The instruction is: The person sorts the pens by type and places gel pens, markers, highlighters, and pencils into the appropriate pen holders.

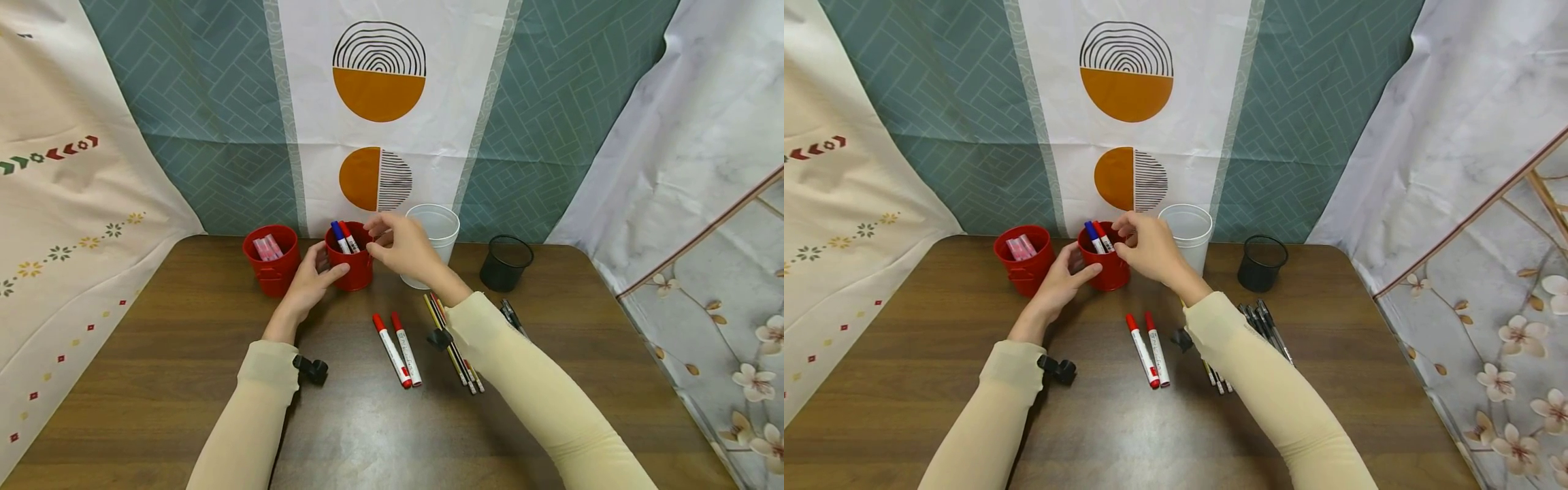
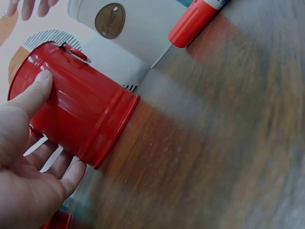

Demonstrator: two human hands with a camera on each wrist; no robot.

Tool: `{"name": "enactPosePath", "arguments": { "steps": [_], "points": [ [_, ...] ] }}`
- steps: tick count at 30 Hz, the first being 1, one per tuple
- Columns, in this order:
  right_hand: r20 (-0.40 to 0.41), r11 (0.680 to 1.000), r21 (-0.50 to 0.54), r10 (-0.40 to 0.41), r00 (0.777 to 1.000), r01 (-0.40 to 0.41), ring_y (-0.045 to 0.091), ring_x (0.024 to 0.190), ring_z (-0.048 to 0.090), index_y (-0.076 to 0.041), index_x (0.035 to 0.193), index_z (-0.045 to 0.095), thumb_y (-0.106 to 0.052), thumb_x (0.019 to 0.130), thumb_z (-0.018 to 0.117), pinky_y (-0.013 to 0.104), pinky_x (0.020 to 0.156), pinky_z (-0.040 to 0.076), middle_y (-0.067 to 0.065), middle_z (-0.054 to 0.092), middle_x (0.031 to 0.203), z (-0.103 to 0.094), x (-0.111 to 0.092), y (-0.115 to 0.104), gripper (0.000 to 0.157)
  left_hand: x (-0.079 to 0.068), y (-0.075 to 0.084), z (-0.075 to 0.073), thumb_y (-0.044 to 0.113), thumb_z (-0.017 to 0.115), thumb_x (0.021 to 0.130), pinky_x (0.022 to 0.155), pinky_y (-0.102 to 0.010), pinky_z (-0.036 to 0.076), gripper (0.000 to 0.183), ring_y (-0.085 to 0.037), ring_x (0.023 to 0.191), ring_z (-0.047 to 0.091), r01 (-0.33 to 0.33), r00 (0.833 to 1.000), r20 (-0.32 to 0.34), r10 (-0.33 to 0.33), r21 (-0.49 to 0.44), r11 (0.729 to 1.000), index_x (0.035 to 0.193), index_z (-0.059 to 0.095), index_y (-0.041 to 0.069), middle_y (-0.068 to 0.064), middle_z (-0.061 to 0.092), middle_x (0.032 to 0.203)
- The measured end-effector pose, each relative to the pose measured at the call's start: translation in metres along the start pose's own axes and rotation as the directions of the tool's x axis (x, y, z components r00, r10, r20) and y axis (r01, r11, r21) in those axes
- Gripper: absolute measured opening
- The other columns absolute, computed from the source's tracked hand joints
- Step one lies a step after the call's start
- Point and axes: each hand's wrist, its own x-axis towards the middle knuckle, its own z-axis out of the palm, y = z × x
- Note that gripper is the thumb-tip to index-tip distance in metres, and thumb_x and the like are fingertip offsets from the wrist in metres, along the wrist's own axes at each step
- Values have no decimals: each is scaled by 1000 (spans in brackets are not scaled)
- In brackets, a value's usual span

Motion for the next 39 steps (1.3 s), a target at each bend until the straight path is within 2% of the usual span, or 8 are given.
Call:
{"name": "enactPosePath", "arguments": {
  "steps": [6,10,16,25,30,34,39],
  "points": [
    [62,992,-127,-3,998,11,26,94,74,-2,123,71,-9,95,76,36,86,63,15,76,111,-4,-22,-4,29,1,2,-1,21,71,103,130,-52,25,84,-38,159,27,12,1000,4,-12,-9,1000,168,19,7,-18,28,172],
    [90,983,-186,11,996,6,25,94,72,-5,121,72,-11,95,77,35,84,62,12,77,109,-3,-37,-4,28,0,1,-1,24,72,103,130,-52,25,85,-37,160,27,8,1000,0,-8,-7,1000,168,20,9,-17,28,173],
    [120,983,-172,87,989,-65,28,94,71,-6,122,72,-12,95,79,35,79,61,12,75,109,1,-57,-3,29,-3,2,0,31,73,102,129,-50,28,86,-35,159,29,-10,1000,-9,10,13,1000,168,21,11,-14,31,172],
    [141,978,-166,152,978,-128,30,97,72,-4,119,72,-9,94,79,36,82,62,13,76,107,19,-81,1,26,-1,-1,0,29,73,102,129,-50,27,86,-35,159,28,-7,1000,-5,7,5,1000,168,21,12,-15,30,172],
    [143,972,-158,196,970,-174,30,94,73,-4,117,73,-10,94,79,36,78,61,12,77,104,26,-90,3,25,1,-1,1,29,73,102,129,-50,27,86,-35,159,29,-7,1000,-7,7,7,1000,168,21,12,-15,30,172],
    [132,968,-180,202,970,-177,28,89,72,-3,117,74,-12,94,79,35,73,58,11,77,102,31,-96,4,25,1,0,1,31,74,102,129,-50,28,87,-34,159,29,-7,1000,-12,7,21,1000,168,22,11,-14,31,172],
    [123,965,-209,188,974,-160,27,89,72,-1,115,74,-8,92,79,35,75,60,12,77,100,37,-99,6,25,-2,2,1,32,74,101,129,-50,28,87,-34,159,29,-8,1000,-11,9,17,1000,168,22,12,-13,31,172]
  ]
}}
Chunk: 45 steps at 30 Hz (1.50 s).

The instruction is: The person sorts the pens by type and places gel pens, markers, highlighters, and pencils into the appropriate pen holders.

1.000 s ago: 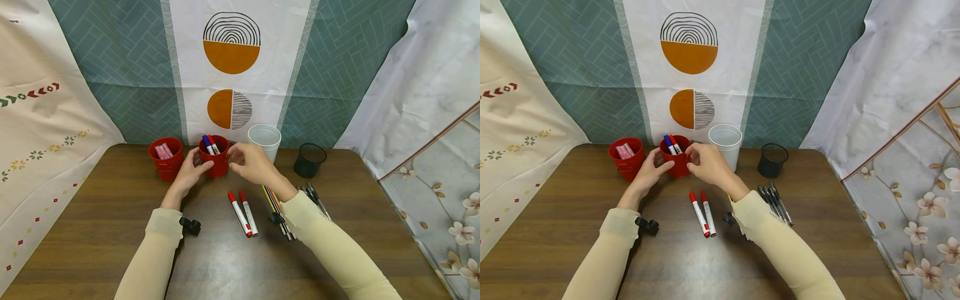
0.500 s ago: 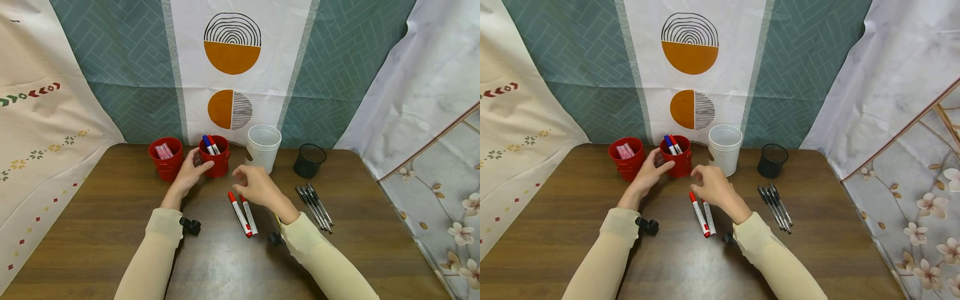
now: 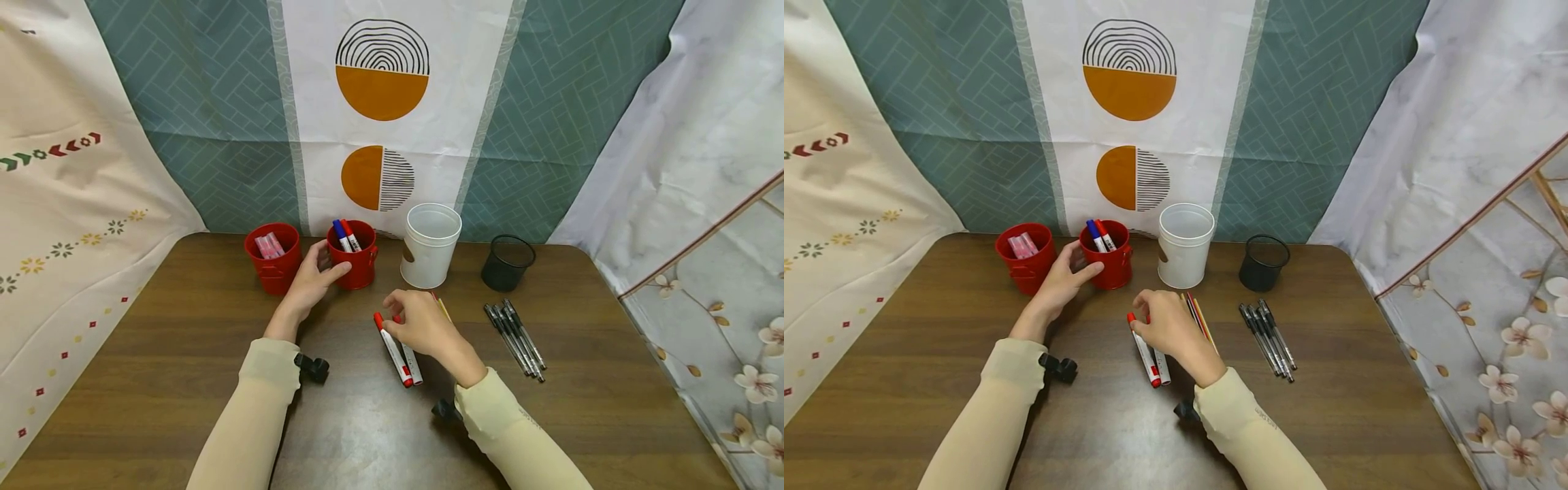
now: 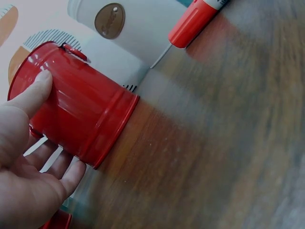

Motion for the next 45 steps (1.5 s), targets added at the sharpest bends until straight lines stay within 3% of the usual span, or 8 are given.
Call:
{"name": "enactPosePath", "arguments": {
  "steps": [6,12,16,24,27,35,40,45],
  "points": [
    [0,998,-54,26,1000,-26,21,86,68,-1,114,75,-8,92,80,34,74,58,9,74,96,5,0,3,24,2,-3,-2,29,73,102,130,-50,26,86,-34,160,27,13,1000,5,-13,-5,1000,169,20,11,-14,28,173],
    [22,993,-118,25,999,-23,18,74,54,0,108,75,-7,91,80,30,62,46,6,62,79,10,-2,4,19,2,-2,-1,27,72,103,130,-51,25,86,-36,160,26,25,1000,11,-25,-1,1000,169,20,10,-15,27,173],
    [31,987,-162,25,999,-20,19,75,52,-2,101,76,-11,90,82,31,62,41,0,53,71,11,-2,5,15,0,-2,-1,33,74,101,129,-50,28,88,-34,160,28,8,1000,7,-8,2,1000,169,21,13,-12,29,173],
    [41,974,-226,35,999,-25,20,75,53,-4,96,77,-11,89,82,35,63,44,1,54,74,14,-4,3,11,0,-3,-2,32,73,102,129,-51,27,88,-34,160,26,11,1000,9,-11,-3,1000,169,20,13,-13,28,173],
    [35,967,-254,39,999,-29,20,74,54,-7,90,76,-11,89,82,35,63,46,1,55,76,17,-5,3,7,-1,2,-2,30,73,103,129,-51,26,88,-35,160,25,29,999,14,-29,-3,1000,169,19,12,-14,26,174],
    [33,948,-317,-12,999,22,15,69,51,-13,74,70,-13,86,85,31,58,43,-2,55,73,27,-8,4,19,-14,29,1,22,72,103,129,-53,26,87,-39,160,25,47,999,28,-46,-6,999,169,17,5,-20,25,173],
    [60,940,-342,1,998,19,14,65,51,-16,70,67,-17,85,87,31,55,43,-3,55,71,32,-9,0,25,-6,14,0,25,72,103,129,-52,26,87,-37,160,25,38,999,17,-38,3,999,169,17,8,-18,26,173],
    [86,942,-335,20,996,10,13,62,53,-15,81,75,-18,85,88,31,55,48,-3,64,72,36,-9,-2,15,3,-2,-1,30,72,103,129,-51,26,88,-35,160,26,23,1000,6,-23,16,1000,170,17,12,-15,27,174]
  ]
}}
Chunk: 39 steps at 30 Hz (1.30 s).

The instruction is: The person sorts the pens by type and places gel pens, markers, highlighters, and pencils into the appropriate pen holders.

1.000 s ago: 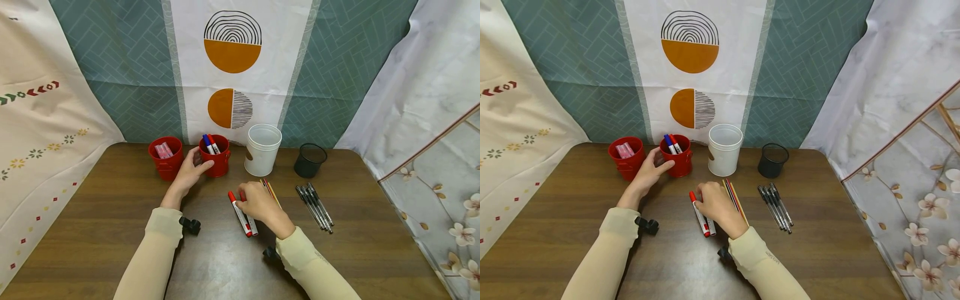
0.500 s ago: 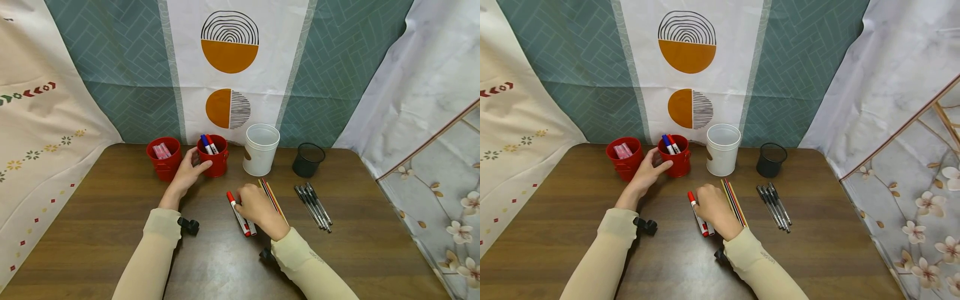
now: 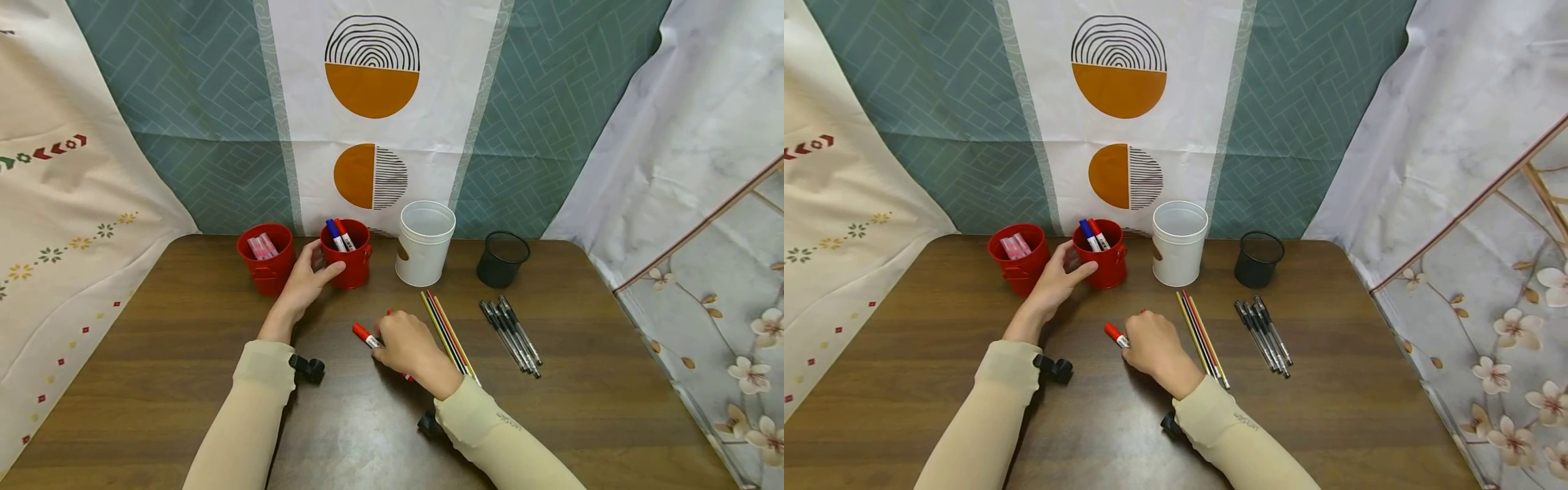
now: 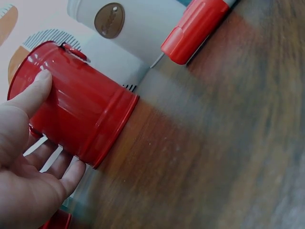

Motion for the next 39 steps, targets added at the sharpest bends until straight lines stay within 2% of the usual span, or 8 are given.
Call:
{"name": "enactPosePath", "arguments": {
  "steps": [5,9,14,18,24,30,37,39],
  "points": [
    [28,999,33,-1,1000,0,12,62,53,-12,90,80,-17,86,87,29,55,47,-3,66,72,0,1,-1,9,1,-3,-1,32,73,102,129,-50,27,89,-34,160,26,-1,1000,-7,1,8,1000,170,18,14,-13,27,174],
    [66,991,135,-24,998,15,10,59,54,-10,97,80,-15,88,84,25,55,47,-7,63,69,-4,2,0,10,-2,2,-1,29,72,103,130,-50,25,88,-35,161,25,10,1000,-2,-10,-2,1000,170,17,11,-15,26,174],
    [77,952,302,-68,995,42,6,64,59,-10,100,78,-13,91,82,25,63,52,-9,67,74,-13,4,4,11,-10,19,0,25,72,103,130,-51,24,87,-38,160,25,26,1000,9,-25,-20,999,169,17,6,-19,26,173],
    [51,922,381,-97,994,70,5,65,61,-11,101,76,-12,91,82,25,64,52,-9,68,75,-18,6,9,11,-16,27,1,23,72,103,129,-52,25,88,-39,160,25,19,1000,14,-19,-27,999,169,16,5,-20,26,173],
    [45,866,493,-124,991,86,9,69,66,-10,103,74,-10,93,81,23,63,56,-4,72,83,-25,8,15,12,-17,29,1,22,73,102,129,-52,26,88,-38,160,26,20,1000,11,-20,-35,999,168,18,5,-19,27,173],
    [5,835,541,-123,992,101,14,76,70,-10,104,73,-12,93,82,24,68,58,-1,75,90,-31,8,17,14,-18,29,0,23,73,103,129,-51,25,86,-38,160,26,26,1000,10,-26,-37,999,168,19,4,-20,27,172],
    [-75,804,583,-90,993,117,12,83,71,-12,107,73,-13,94,81,26,77,61,-2,75,94,-31,11,19,15,-1,-1,0,36,74,101,129,-50,29,88,-33,159,29,-11,1000,-18,11,8,1000,169,22,14,-12,31,172],
    [-106,795,595,-70,992,120,12,84,71,-12,107,73,-13,94,82,26,79,61,-2,75,94,-32,11,18,16,0,-2,0,35,74,101,129,-50,29,88,-33,159,29,-5,1000,-18,5,5,1000,169,22,15,-12,30,173]
  ]
}}
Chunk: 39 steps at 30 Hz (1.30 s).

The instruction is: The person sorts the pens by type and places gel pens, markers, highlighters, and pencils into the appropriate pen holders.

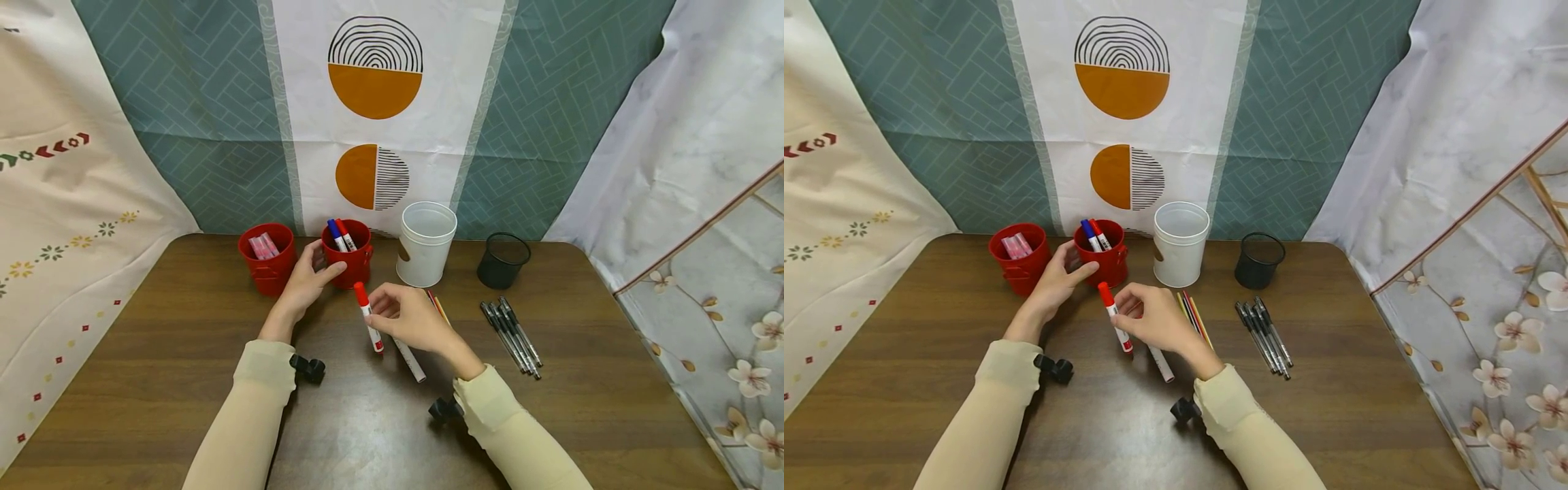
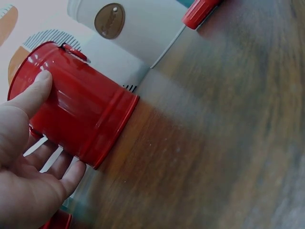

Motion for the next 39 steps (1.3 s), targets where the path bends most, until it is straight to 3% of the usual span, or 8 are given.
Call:
{"name": "enactPosePath", "arguments": {
  "steps": [11,17,24,35,39],
  "points": [
    [-132,995,96,-19,991,32,15,92,72,-9,113,72,-12,95,80,32,86,62,2,75,102,-8,1,-3,19,-10,22,1,22,72,103,129,-52,26,84,-39,160,26,27,999,32,-26,-44,999,167,20,5,-20,28,172],
    [-205,991,128,-15,979,43,20,95,73,-6,116,71,-11,95,80,34,87,63,6,75,106,-17,4,-3,23,-4,9,1,28,73,102,129,-50,27,85,-35,160,26,6,1000,19,-5,-39,999,168,21,11,-14,28,173],
    [-238,986,158,-22,971,61,25,97,73,-3,116,71,-8,95,79,45,92,62,11,76,105,-31,16,-9,23,0,0,0,30,74,102,129,-50,27,86,-34,160,28,-20,1000,16,20,-34,999,168,22,12,-13,30,172],
    [-282,985,161,-10,959,57,27,90,74,0,118,70,-9,96,77,27,79,61,15,75,104,-58,49,-21,24,0,1,-1,28,73,102,129,-50,27,86,-34,160,28,-1,1000,18,2,-39,999,168,21,12,-13,29,173],
    [-284,986,162,9,959,39,27,91,74,0,120,69,-10,97,76,30,77,63,15,74,107,-65,61,-20,26,-2,3,0,30,74,101,129,-50,28,87,-34,160,28,0,1000,17,0,-30,1000,168,22,13,-12,29,173]
  ]
}}
